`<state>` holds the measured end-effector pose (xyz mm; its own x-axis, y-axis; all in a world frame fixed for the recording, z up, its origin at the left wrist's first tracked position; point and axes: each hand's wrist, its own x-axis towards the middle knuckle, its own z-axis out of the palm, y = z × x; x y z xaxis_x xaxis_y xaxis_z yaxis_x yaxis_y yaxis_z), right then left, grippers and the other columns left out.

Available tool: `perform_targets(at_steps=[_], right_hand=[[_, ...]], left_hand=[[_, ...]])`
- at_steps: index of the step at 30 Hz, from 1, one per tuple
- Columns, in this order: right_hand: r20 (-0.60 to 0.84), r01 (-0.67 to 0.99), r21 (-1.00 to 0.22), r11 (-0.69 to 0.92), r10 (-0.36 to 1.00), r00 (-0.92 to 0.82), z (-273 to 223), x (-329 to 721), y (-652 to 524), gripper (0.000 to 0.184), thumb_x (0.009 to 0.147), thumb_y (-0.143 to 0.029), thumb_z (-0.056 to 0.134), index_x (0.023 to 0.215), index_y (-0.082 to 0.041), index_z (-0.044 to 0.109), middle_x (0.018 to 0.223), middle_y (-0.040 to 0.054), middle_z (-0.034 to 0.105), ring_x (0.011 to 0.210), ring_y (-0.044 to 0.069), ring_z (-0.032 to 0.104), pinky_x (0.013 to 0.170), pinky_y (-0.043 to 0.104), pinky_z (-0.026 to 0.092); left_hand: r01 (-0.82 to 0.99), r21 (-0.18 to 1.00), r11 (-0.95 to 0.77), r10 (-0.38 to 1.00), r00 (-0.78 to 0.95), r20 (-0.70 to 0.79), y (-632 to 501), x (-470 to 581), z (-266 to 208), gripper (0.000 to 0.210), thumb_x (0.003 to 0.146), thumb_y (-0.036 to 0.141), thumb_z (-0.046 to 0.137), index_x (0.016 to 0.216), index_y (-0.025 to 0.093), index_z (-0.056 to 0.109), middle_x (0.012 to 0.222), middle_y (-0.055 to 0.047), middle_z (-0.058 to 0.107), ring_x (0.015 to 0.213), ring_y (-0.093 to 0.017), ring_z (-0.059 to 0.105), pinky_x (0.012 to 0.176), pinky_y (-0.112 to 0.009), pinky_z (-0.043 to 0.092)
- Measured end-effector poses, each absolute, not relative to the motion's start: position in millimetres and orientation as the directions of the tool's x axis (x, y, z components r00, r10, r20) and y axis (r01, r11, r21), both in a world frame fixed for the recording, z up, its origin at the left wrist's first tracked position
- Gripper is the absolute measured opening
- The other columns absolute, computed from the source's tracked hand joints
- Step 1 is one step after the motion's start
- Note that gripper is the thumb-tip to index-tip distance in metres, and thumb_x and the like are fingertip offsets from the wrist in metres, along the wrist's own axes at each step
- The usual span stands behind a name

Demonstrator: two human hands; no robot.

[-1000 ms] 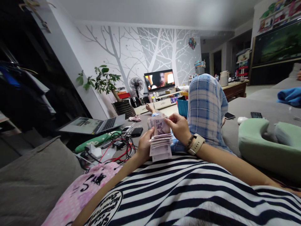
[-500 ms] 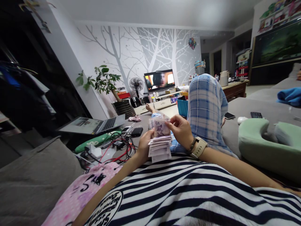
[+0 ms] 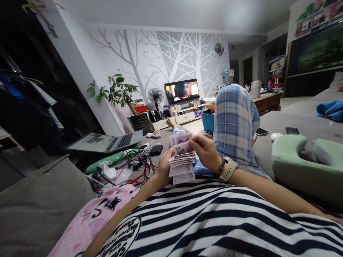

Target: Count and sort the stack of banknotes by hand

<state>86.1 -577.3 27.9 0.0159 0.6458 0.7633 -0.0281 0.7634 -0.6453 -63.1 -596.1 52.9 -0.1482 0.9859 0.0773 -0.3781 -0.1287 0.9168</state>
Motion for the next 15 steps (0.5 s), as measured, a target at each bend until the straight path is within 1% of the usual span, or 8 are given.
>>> perform_targets(at_steps=[3,5,8,10,13,15], right_hand=[[0.754,-0.050,-0.655,0.754,0.657,0.010,27.9,86.1,-578.0,0.044,0.086,-0.063,0.066,0.073,-0.021,0.063,0.062,-0.0016,0.055,0.056,0.012,0.045,0.053,0.026,0.037],[0.729,-0.070,-0.685,0.726,0.684,-0.031,27.3,86.8,-578.8,0.049,0.085,-0.067,0.064,0.067,-0.021,0.061,0.057,-0.0024,0.052,0.052,0.011,0.040,0.049,0.026,0.033],[0.683,-0.106,-0.730,0.675,0.719,-0.131,26.6,87.9,-579.9,0.060,0.087,-0.075,0.054,0.063,-0.020,0.060,0.053,-0.0004,0.055,0.046,0.011,0.034,0.044,0.026,0.028],[0.677,-0.113,-0.736,0.668,0.720,-0.153,26.8,88.3,-579.3,0.062,0.088,-0.076,0.051,0.062,-0.020,0.060,0.054,0.0015,0.059,0.045,0.011,0.037,0.044,0.027,0.028],[0.698,-0.062,-0.716,0.695,0.713,-0.061,27.1,89.1,-574.6,0.056,0.085,-0.071,0.062,0.060,-0.021,0.057,0.054,0.0006,0.058,0.050,0.012,0.045,0.049,0.027,0.035],[0.699,-0.003,-0.714,0.700,0.714,0.043,26.9,89.8,-569.0,0.053,0.081,-0.067,0.069,0.059,-0.021,0.055,0.053,-0.0013,0.054,0.051,0.012,0.045,0.051,0.027,0.035]], left_hand=[[-0.404,0.908,-0.114,0.987,-0.152,0.056,-593.8,-62.8,51.1,0.025,0.088,0.013,0.058,0.067,0.016,0.071,0.051,0.000,0.057,0.055,-0.015,0.058,0.060,-0.025,0.049],[-0.432,0.897,-0.097,0.990,-0.139,0.040,-590.7,-62.2,48.6,0.023,0.089,0.016,0.058,0.071,0.015,0.073,0.055,-0.002,0.063,0.058,-0.017,0.062,0.062,-0.026,0.051],[-0.463,0.883,-0.070,0.995,-0.098,0.027,-586.9,-61.3,45.3,0.021,0.089,0.019,0.058,0.075,0.015,0.075,0.066,-0.005,0.071,0.065,-0.020,0.068,0.066,-0.028,0.054],[-0.470,0.880,-0.066,0.996,-0.089,0.027,-586.1,-61.4,44.2,0.020,0.088,0.020,0.058,0.077,0.016,0.075,0.070,-0.006,0.074,0.068,-0.021,0.070,0.067,-0.029,0.055],[-0.463,0.883,-0.074,0.996,-0.080,0.042,-586.5,-63.4,42.9,0.019,0.088,0.021,0.059,0.078,0.015,0.075,0.069,-0.007,0.074,0.068,-0.020,0.070,0.066,-0.028,0.055],[-0.456,0.887,-0.072,0.997,-0.060,0.050,-586.5,-65.5,40.8,0.019,0.088,0.023,0.060,0.079,0.014,0.075,0.069,-0.007,0.073,0.069,-0.020,0.070,0.066,-0.028,0.056]])
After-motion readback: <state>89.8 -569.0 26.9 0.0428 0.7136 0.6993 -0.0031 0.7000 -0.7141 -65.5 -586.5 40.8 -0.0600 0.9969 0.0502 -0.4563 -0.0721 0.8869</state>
